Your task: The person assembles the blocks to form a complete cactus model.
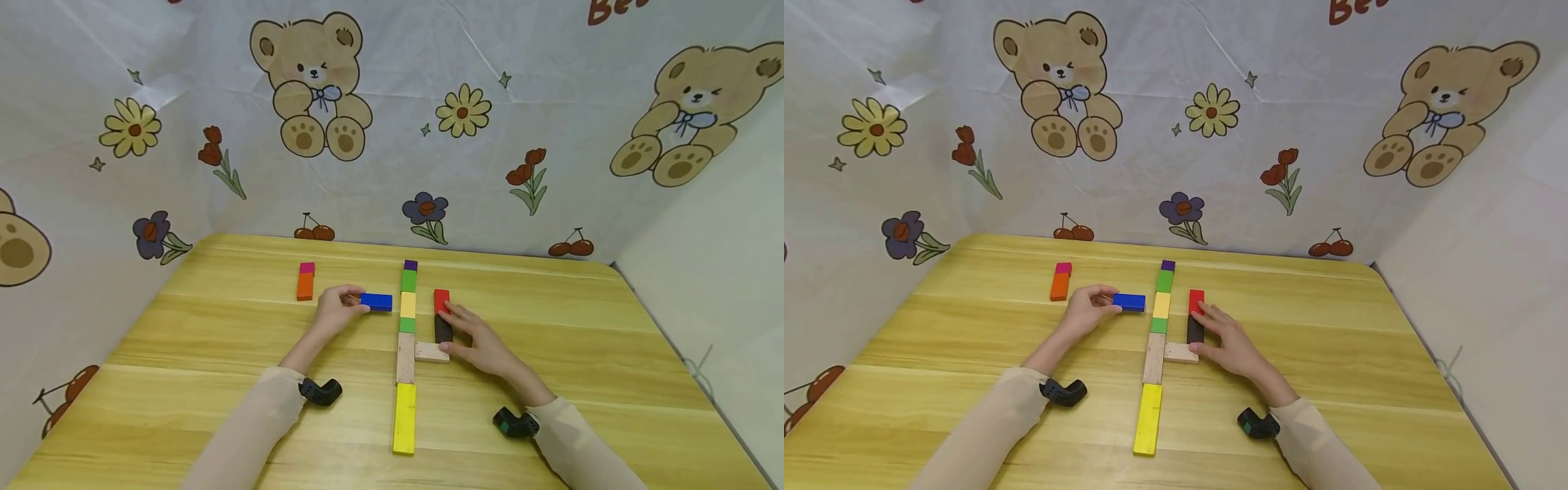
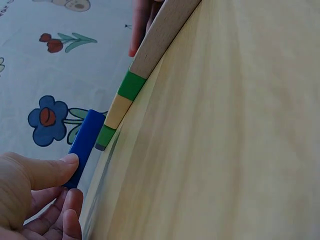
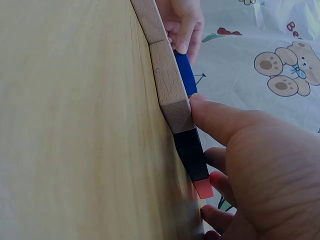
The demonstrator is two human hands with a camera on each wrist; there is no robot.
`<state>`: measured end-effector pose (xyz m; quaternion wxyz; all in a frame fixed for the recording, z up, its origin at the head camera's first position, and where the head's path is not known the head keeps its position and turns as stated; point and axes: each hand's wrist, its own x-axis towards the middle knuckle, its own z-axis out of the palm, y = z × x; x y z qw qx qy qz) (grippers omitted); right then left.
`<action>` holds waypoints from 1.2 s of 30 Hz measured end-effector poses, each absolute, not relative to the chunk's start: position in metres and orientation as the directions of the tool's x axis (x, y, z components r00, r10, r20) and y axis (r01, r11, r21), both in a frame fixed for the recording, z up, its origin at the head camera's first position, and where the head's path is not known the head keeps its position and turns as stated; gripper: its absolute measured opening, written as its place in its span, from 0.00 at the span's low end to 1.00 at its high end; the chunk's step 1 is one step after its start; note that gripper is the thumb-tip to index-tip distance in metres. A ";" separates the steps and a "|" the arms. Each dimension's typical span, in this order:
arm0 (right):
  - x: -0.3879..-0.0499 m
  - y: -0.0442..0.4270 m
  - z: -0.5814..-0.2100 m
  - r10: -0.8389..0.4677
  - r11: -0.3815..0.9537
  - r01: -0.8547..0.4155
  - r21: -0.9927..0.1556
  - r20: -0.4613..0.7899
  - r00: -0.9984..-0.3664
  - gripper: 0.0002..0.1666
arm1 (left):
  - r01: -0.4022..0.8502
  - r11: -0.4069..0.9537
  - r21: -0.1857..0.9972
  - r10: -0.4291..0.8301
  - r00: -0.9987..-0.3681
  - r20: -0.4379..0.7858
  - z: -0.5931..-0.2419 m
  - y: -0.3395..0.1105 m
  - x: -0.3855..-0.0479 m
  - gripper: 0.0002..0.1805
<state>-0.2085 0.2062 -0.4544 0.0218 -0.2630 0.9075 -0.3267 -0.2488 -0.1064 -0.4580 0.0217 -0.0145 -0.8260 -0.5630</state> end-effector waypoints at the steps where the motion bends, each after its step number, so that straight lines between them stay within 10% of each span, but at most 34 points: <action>1: -0.208 0.206 -0.454 -0.493 0.647 -0.463 -0.606 0.131 -0.860 0.40 | 0.051 0.371 0.927 -0.005 -0.998 0.056 -0.459 -0.105 -0.249 0.17; 36: -0.208 0.205 -0.453 -0.489 0.653 -0.450 -0.609 0.116 -0.865 0.40 | 0.145 0.519 0.842 -0.015 -0.984 0.179 -0.467 -0.086 -0.241 0.18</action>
